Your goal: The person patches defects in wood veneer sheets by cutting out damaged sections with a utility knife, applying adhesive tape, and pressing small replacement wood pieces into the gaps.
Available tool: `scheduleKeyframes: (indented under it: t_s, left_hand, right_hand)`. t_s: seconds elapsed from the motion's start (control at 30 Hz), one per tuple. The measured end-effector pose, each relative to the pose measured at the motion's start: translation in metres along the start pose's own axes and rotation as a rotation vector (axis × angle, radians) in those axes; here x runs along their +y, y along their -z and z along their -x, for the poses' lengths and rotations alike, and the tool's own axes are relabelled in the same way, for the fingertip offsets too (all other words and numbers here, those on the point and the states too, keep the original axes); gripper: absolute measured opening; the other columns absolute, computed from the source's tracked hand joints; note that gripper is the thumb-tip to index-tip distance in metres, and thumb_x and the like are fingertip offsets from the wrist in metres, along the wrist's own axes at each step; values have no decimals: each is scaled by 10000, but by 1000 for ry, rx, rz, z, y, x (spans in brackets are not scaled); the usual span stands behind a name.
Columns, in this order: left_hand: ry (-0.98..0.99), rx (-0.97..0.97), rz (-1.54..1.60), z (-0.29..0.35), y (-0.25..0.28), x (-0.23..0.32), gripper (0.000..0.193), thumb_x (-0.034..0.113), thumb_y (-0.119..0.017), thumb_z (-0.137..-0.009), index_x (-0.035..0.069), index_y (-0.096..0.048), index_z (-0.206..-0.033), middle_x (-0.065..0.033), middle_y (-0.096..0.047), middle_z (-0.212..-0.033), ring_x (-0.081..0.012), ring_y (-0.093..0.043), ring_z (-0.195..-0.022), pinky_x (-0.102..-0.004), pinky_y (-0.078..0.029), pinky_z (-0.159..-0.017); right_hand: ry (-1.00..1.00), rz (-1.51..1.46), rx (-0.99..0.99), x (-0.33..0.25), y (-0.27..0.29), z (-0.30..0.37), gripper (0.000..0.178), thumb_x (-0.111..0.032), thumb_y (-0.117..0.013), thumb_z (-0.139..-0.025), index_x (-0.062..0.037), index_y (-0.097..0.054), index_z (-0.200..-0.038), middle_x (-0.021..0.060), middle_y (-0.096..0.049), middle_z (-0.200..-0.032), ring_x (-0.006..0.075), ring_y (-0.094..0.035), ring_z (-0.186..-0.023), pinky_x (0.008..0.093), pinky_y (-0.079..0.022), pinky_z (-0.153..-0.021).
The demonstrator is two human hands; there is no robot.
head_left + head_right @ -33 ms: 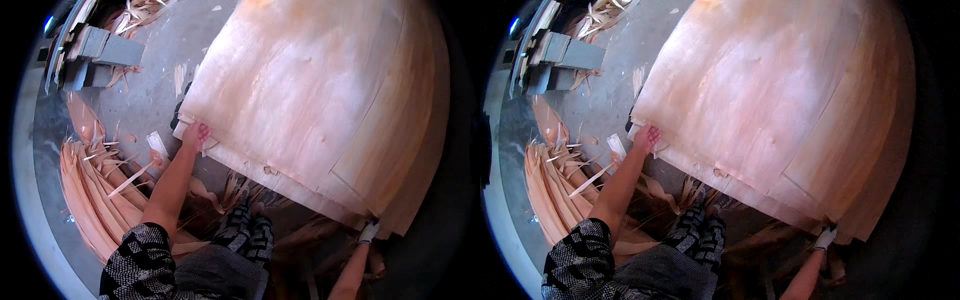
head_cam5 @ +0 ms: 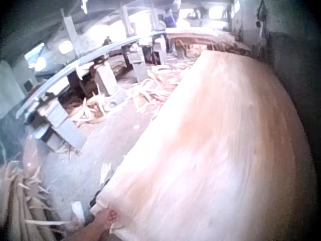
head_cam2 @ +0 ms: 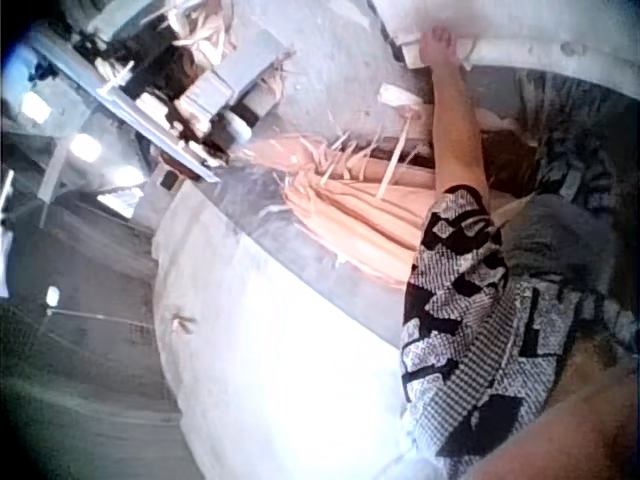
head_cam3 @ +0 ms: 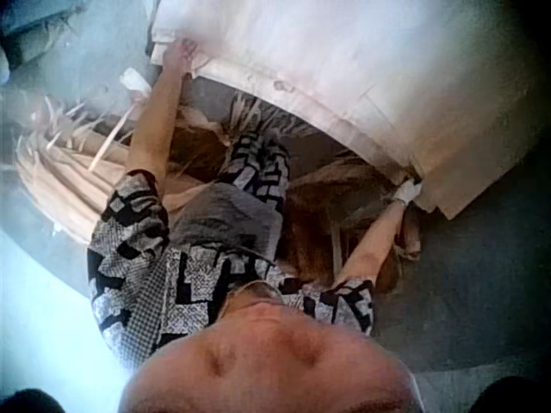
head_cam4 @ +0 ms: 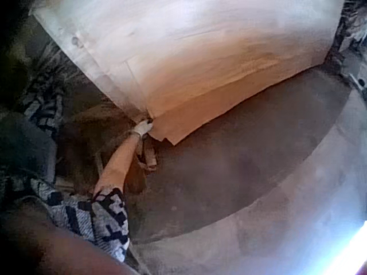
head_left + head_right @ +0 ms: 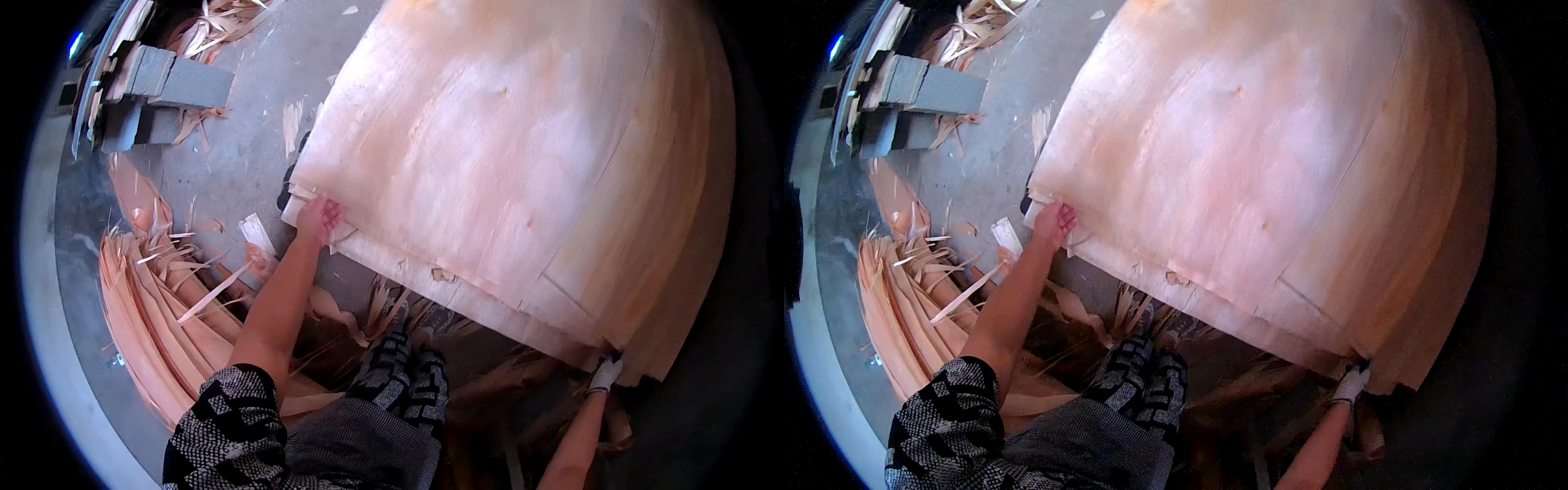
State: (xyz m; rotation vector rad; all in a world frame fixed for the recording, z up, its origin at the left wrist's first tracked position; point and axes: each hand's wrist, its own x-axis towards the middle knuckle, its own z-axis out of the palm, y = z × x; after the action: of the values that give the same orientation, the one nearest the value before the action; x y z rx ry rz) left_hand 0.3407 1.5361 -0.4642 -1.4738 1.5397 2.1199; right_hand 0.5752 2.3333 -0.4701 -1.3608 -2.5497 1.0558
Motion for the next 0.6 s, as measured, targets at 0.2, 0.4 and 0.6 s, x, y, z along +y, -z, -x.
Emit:
scheduleKeyframes:
  t_s: [0.2,0.4,0.6]
  left_hand:
    - [-33,123,-74,10,-6,9,171,223,-558,-921,60,-570,-972,-68,-625,-847,-203,-653,-764,-303,-520,-637]
    - [-42,134,-148,-2,-3,7,117,200,-578,-886,85,-563,-887,-41,-632,-780,-148,-649,-706,-253,-477,-532]
    - [-100,215,-152,6,-7,0,106,191,-600,-877,102,-560,-837,-20,-616,-749,-126,-643,-652,-213,-430,-446]
  right_hand:
    - [-168,18,-9,-13,5,-7,440,-43,-491,-933,37,-423,-1361,131,-508,-1336,255,-494,-1138,337,-406,-961]
    - [-1,274,6,19,13,-14,427,-79,-541,-922,-14,-473,-1338,74,-622,-1109,218,-580,-914,307,-488,-793]
    - [-199,88,19,36,12,-22,420,-160,-481,-968,29,-455,-1342,158,-507,-1349,249,-486,-1176,343,-371,-1000]
